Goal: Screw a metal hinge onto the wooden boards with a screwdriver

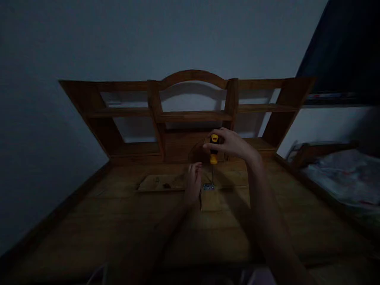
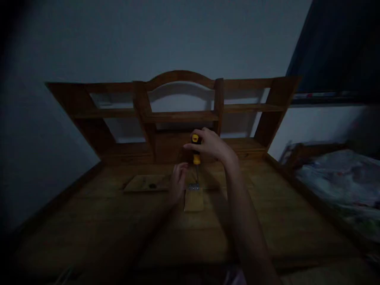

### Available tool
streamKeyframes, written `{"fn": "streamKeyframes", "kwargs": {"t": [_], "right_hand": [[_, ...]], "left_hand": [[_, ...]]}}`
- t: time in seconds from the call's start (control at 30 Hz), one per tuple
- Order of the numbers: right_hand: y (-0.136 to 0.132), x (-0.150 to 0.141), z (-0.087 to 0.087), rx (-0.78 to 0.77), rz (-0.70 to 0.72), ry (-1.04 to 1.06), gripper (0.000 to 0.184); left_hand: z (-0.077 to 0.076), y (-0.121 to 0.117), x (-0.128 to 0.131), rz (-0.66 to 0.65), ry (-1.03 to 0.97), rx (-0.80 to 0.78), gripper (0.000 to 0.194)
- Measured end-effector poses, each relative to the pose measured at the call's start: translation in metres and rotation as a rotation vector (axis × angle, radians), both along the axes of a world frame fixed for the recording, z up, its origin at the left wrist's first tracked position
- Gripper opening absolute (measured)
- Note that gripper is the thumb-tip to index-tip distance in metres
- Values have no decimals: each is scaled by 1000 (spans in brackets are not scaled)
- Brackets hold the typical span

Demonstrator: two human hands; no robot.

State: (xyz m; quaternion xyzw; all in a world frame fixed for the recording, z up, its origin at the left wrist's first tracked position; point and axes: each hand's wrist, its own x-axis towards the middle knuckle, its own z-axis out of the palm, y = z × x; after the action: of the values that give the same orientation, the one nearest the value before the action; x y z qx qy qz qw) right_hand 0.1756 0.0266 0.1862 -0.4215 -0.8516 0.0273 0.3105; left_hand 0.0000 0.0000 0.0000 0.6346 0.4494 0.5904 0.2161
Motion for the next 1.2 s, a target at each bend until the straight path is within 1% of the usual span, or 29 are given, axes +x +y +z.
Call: {"fn": "streamKeyframes", "kwargs": {"t": [0.07, 0.13, 0.23, 0.33, 0.47, 0.6, 0.67, 0.73, 0.83, 0.93, 1.03, 1.13, 1.2], "right_hand": [[-6, -1, 5, -28, 59, -6, 38], [-11, -1, 10, -55, 83, -13, 33], [-17, -1, 14, -96, 57, -24, 31], [-18, -2, 13, -73, 1, -42, 27], [-16, -4, 9, -50, -48, -62, 35], [-17, -4, 11, -88, 23, -33, 26], [-18, -4, 12, -110, 70, -14, 27], [-17, -4, 12, -102, 84, -4, 26], [-14, -4, 8, -54, 34, -9, 24], [-11, -3, 6, -28, -32, -31, 32], [-11, -1, 7, -84, -32, -42, 32], [-13, 3, 10, -164, 45, -27, 38], [-13, 5, 11, -181, 81, -18, 39]], "left_hand": [[-1, 0, 0, 3, 15, 0, 27], [-1, 0, 0, 5, 24, -3, 27], [0, -1, 0, 7, 23, -10, 27], [1, -2, 0, 2, 15, -5, 26], [-2, 1, 0, 19, 23, -4, 26], [-5, 3, -1, 22, 33, -6, 26], [-5, 3, -1, 18, 30, -7, 26], [-5, 3, -1, 14, 29, -6, 26], [-3, 3, 0, 16, 30, -7, 25], [-2, 2, 0, 22, 26, -9, 25], [-1, 1, 0, 23, 21, -22, 26], [-2, 1, 0, 16, 27, -31, 27], [-2, 2, 0, 16, 21, -31, 26]]}}
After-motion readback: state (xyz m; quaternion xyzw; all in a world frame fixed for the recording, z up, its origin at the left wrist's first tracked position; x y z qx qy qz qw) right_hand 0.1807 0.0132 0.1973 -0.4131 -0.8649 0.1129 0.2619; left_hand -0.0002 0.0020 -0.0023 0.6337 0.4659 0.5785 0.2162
